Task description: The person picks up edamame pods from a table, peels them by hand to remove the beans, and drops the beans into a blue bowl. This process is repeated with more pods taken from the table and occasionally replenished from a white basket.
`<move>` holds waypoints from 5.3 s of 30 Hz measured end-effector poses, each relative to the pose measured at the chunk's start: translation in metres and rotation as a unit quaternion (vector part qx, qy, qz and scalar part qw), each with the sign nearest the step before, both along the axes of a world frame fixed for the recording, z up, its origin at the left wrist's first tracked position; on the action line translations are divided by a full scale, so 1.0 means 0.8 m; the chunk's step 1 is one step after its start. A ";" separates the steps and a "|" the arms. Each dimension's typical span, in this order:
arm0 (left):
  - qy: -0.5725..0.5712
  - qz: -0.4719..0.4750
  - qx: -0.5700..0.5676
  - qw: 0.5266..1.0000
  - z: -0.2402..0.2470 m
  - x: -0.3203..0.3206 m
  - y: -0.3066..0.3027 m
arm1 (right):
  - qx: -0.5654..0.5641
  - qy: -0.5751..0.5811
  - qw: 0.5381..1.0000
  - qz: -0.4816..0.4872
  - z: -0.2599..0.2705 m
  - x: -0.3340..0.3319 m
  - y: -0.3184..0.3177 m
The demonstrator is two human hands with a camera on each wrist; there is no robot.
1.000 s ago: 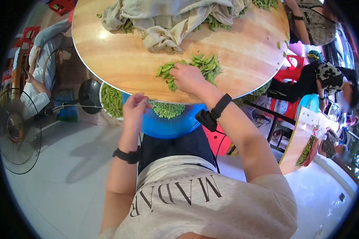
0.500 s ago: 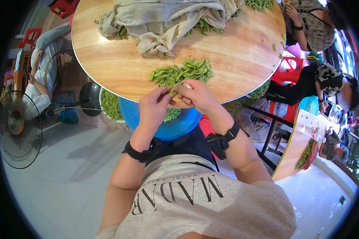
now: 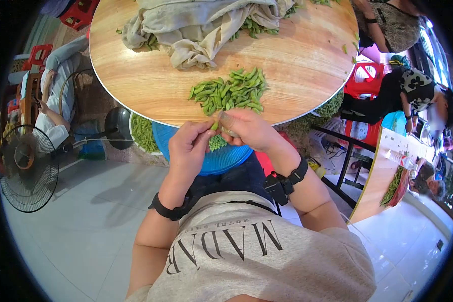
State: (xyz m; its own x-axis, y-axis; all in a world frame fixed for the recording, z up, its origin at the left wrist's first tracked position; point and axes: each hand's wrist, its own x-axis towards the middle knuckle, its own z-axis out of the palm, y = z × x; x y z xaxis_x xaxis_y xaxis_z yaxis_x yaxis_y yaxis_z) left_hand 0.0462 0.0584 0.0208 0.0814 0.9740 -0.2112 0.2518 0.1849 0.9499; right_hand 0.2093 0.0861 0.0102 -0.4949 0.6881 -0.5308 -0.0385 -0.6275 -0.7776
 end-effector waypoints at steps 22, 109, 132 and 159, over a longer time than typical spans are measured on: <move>-0.197 0.100 -0.129 0.967 0.002 -0.055 -0.040 | 0.220 -0.116 0.960 -0.132 0.010 -0.094 -0.059; 0.065 0.011 0.132 0.989 0.002 -0.030 -0.025 | 0.268 -0.163 0.943 -0.111 0.033 -0.063 -0.033; -0.149 -0.039 -0.214 0.965 -0.006 -0.097 -0.018 | 0.285 -0.221 0.925 -0.120 -0.001 -0.077 -0.048; -0.104 -0.024 -0.206 0.973 -0.047 -0.091 -0.038 | 0.124 -0.074 0.990 -0.012 -0.066 -0.090 -0.055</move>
State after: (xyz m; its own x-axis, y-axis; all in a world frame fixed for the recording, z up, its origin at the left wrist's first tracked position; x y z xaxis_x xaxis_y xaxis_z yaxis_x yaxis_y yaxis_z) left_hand -0.0264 0.0277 -0.0172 0.2073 0.8041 -0.5572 0.0802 0.5537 0.8288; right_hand 0.1376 0.0422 -0.0424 -0.4068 0.8163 -0.4101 0.0745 -0.4178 -0.9055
